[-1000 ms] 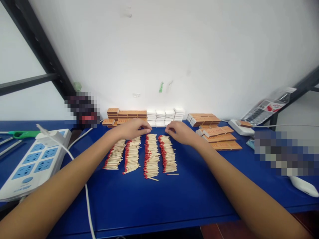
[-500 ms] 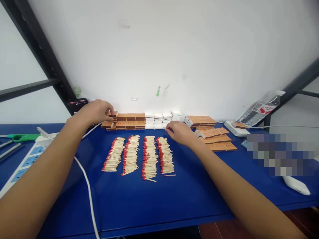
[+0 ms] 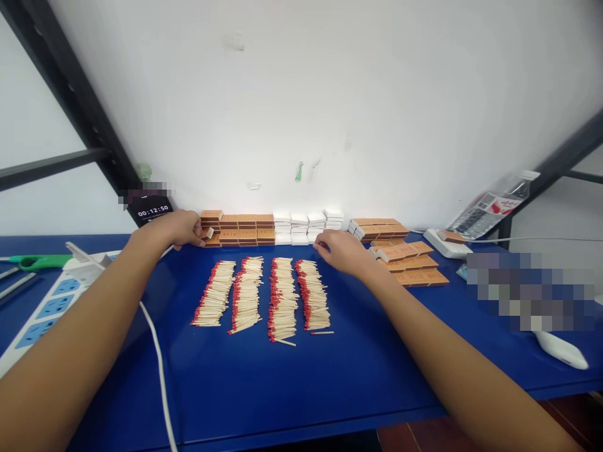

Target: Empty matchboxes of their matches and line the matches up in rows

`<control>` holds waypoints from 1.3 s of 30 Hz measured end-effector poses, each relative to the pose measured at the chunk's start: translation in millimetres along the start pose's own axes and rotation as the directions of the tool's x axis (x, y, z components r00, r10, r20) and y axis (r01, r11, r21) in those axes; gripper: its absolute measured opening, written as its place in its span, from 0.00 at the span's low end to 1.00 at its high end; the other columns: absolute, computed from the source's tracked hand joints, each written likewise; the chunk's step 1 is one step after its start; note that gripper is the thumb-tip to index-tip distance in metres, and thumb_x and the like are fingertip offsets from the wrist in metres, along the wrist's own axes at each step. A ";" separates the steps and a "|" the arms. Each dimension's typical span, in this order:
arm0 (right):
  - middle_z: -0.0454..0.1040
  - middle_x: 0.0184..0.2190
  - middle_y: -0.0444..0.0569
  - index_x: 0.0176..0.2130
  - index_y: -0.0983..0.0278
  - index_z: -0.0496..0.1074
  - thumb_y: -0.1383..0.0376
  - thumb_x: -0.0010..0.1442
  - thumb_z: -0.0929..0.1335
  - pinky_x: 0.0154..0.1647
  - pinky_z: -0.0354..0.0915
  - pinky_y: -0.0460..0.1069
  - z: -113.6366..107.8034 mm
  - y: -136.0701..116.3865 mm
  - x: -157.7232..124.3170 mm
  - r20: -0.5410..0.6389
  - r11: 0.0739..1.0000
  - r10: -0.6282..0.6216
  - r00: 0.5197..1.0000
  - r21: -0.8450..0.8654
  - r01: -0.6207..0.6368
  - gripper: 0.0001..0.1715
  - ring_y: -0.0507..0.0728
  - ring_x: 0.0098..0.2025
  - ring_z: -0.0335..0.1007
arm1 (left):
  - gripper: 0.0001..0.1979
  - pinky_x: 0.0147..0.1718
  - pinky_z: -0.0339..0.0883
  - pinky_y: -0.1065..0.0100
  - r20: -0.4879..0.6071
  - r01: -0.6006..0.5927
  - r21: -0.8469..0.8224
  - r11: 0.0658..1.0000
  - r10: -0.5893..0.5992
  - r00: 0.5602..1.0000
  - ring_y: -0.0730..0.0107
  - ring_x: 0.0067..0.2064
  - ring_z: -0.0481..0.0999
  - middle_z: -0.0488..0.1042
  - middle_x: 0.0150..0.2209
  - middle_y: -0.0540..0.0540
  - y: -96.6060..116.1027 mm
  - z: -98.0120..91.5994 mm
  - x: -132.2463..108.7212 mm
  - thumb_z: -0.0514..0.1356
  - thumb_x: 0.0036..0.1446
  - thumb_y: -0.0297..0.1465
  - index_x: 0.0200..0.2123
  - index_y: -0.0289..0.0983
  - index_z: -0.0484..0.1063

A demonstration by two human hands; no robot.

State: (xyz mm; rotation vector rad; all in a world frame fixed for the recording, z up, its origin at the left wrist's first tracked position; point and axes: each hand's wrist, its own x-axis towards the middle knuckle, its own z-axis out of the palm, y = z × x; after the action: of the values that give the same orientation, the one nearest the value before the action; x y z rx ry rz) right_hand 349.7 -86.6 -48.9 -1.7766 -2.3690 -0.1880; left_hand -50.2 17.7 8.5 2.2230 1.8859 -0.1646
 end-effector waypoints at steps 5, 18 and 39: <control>0.82 0.44 0.54 0.42 0.63 0.79 0.62 0.73 0.64 0.40 0.61 0.51 0.4 0.3 0.2 0.016 1.000 0.008 1.000 -0.011 -0.008 0.14 0.60 0.45 0.76 | 0.19 0.26 0.62 0.65 -0.024 -0.055 -0.064 0.996 0.053 0.998 0.58 0.26 0.79 0.77 0.22 0.47 -4.2 -0.2 2.8 0.72 0.39 0.43 0.26 0.42 0.66; 0.83 0.42 0.54 0.41 0.63 0.79 0.62 0.73 0.65 0.40 0.61 0.51 -0.8 0.7 0.1 0.036 1.000 -0.004 0.999 -0.010 0.004 0.14 0.60 0.43 0.76 | 0.25 0.24 0.64 0.64 0.044 -0.024 -0.177 0.984 0.032 0.998 0.57 0.27 0.78 0.77 0.21 0.44 -2.0 -5.4 -3.0 0.73 0.38 0.49 0.24 0.42 0.64; 0.84 0.43 0.54 0.42 0.63 0.80 0.62 0.73 0.64 0.40 0.61 0.51 -5.8 2.4 -0.6 0.007 0.999 0.037 0.999 -0.027 -0.037 0.15 0.60 0.44 0.77 | 0.41 0.42 0.69 0.51 -0.428 0.157 0.135 0.978 -0.086 0.899 0.29 0.49 0.78 0.79 0.48 0.24 38.1 -0.3 -21.1 0.49 0.60 0.65 0.51 0.32 0.72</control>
State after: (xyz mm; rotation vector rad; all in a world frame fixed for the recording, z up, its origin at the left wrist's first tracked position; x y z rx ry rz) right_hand 352.6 -87.6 -43.4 -1.8345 -2.3478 -0.2094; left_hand -16.4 -8.2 17.2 2.3993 2.3124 0.1614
